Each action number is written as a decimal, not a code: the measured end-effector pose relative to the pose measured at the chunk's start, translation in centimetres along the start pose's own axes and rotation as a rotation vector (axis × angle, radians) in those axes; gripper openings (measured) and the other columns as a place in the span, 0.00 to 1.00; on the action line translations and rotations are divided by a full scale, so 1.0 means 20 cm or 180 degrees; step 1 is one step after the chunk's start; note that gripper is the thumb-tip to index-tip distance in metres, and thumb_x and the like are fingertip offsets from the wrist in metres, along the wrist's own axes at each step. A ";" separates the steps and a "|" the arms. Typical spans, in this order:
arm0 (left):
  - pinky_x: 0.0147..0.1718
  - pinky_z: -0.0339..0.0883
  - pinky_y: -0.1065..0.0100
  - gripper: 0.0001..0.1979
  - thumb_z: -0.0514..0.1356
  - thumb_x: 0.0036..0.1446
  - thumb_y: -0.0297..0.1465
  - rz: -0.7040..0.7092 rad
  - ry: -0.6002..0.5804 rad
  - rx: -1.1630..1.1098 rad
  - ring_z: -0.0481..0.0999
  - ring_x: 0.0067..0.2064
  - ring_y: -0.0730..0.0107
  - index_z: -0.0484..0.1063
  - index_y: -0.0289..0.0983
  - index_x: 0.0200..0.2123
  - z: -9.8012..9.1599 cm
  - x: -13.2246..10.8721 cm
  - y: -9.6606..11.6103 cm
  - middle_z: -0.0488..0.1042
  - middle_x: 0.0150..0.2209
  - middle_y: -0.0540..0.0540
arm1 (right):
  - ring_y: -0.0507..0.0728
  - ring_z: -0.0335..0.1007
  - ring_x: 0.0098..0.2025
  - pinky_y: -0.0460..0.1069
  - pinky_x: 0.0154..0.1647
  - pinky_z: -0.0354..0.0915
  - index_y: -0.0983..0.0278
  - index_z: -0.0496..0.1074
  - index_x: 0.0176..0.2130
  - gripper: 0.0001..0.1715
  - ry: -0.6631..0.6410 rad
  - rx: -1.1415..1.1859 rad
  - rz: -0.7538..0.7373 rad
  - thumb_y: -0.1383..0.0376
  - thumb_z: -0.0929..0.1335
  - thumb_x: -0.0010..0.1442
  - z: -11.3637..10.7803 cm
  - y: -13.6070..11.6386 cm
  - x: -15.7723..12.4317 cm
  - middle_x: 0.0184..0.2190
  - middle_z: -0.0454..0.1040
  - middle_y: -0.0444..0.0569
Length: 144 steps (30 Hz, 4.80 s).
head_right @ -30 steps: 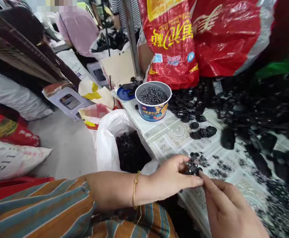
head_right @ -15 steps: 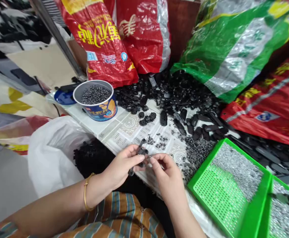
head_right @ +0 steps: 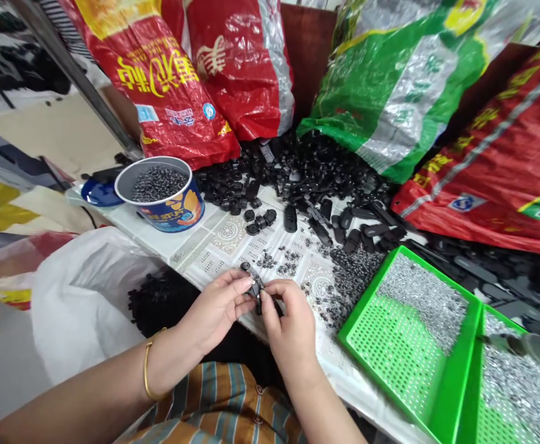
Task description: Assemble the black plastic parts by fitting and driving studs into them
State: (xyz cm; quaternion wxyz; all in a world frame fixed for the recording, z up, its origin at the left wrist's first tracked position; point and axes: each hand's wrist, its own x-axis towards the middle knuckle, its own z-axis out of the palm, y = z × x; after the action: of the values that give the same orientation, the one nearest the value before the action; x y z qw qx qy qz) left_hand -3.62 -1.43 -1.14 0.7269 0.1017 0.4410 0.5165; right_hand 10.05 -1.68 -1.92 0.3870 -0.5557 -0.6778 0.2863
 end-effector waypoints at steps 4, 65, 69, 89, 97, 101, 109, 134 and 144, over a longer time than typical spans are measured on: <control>0.36 0.65 0.72 0.06 0.62 0.48 0.29 0.0098 -0.0093 0.0070 0.70 0.35 0.76 0.67 0.34 0.30 0.03 -0.01 -0.03 0.69 0.32 0.49 | 0.53 0.65 0.36 0.49 0.38 0.62 0.61 0.65 0.32 0.02 0.0050 0.0116 0.0098 0.65 0.64 0.57 0.03 -0.03 -0.03 0.33 0.69 0.46; 0.47 0.61 0.65 0.09 0.63 0.46 0.26 -0.0323 -0.0463 -0.0330 0.71 0.44 0.69 0.71 0.35 0.34 0.01 -0.05 -0.03 0.73 0.40 0.46 | 0.50 0.59 0.25 0.46 0.29 0.58 0.63 0.64 0.25 0.18 -0.0510 0.1616 0.1579 0.52 0.65 0.53 0.00 -0.04 -0.02 0.21 0.64 0.42; 0.43 0.65 0.64 0.07 0.62 0.49 0.29 -0.0223 -0.0290 -0.0208 0.73 0.42 0.67 0.70 0.35 0.33 -0.01 -0.04 -0.02 0.74 0.36 0.45 | 0.54 0.65 0.29 0.49 0.32 0.60 0.63 0.70 0.28 0.17 -0.0895 0.0284 0.1069 0.53 0.62 0.56 -0.09 -0.01 0.09 0.25 0.71 0.46; 0.33 0.67 0.70 0.10 0.62 0.50 0.31 -0.0502 -0.0073 0.0063 0.77 0.34 0.67 0.65 0.35 0.34 0.00 -0.01 0.02 0.74 0.35 0.44 | 0.56 0.69 0.34 0.48 0.30 0.57 0.61 0.71 0.35 0.11 -0.0409 -0.2605 0.0334 0.63 0.61 0.56 -0.17 0.13 0.41 0.34 0.73 0.50; 0.34 0.66 0.69 0.08 0.62 0.49 0.29 -0.0504 -0.0041 0.0070 0.76 0.34 0.67 0.64 0.35 0.30 -0.01 -0.01 0.02 0.74 0.35 0.44 | 0.56 0.70 0.31 0.48 0.28 0.58 0.62 0.71 0.31 0.08 -0.0340 -0.2544 0.0340 0.64 0.63 0.54 -0.16 0.12 0.44 0.31 0.74 0.49; 0.35 0.64 0.68 0.08 0.61 0.49 0.28 -0.0454 -0.0208 0.0116 0.75 0.34 0.68 0.65 0.34 0.33 0.00 0.01 0.01 0.73 0.37 0.43 | 0.51 0.69 0.28 0.45 0.29 0.61 0.61 0.69 0.31 0.04 -0.0285 -0.1811 -0.0322 0.65 0.65 0.55 -0.17 0.03 0.28 0.28 0.74 0.43; 0.29 0.58 0.72 0.08 0.61 0.48 0.27 -0.0066 -0.0450 0.0300 0.67 0.29 0.77 0.66 0.33 0.34 0.04 0.01 -0.03 0.69 0.29 0.49 | 0.50 0.70 0.35 0.44 0.35 0.65 0.61 0.71 0.35 0.07 -0.0475 -0.0935 -0.1498 0.71 0.64 0.57 -0.13 0.00 0.09 0.32 0.74 0.47; 0.31 0.60 0.72 0.07 0.61 0.49 0.30 -0.0120 -0.0363 0.0545 0.68 0.31 0.76 0.67 0.35 0.31 -0.01 -0.01 -0.04 0.69 0.29 0.50 | 0.45 0.52 0.18 0.43 0.20 0.52 0.66 0.67 0.24 0.15 -0.0679 0.2152 0.2304 0.57 0.71 0.45 -0.06 -0.05 0.00 0.15 0.60 0.38; 0.31 0.60 0.72 0.08 0.63 0.47 0.31 -0.0042 -0.0183 0.0689 0.67 0.31 0.76 0.71 0.35 0.31 0.00 -0.02 -0.04 0.69 0.30 0.49 | 0.45 0.51 0.17 0.43 0.18 0.52 0.66 0.65 0.22 0.14 -0.0813 0.2201 0.2413 0.58 0.70 0.45 -0.06 -0.03 0.02 0.14 0.59 0.38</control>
State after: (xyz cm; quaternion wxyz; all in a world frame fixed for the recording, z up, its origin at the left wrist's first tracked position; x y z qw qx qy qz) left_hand -3.12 -2.14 -1.54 0.7274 0.1915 0.4738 0.4579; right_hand 10.64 -1.50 -0.78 0.3313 -0.5624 -0.3371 0.6785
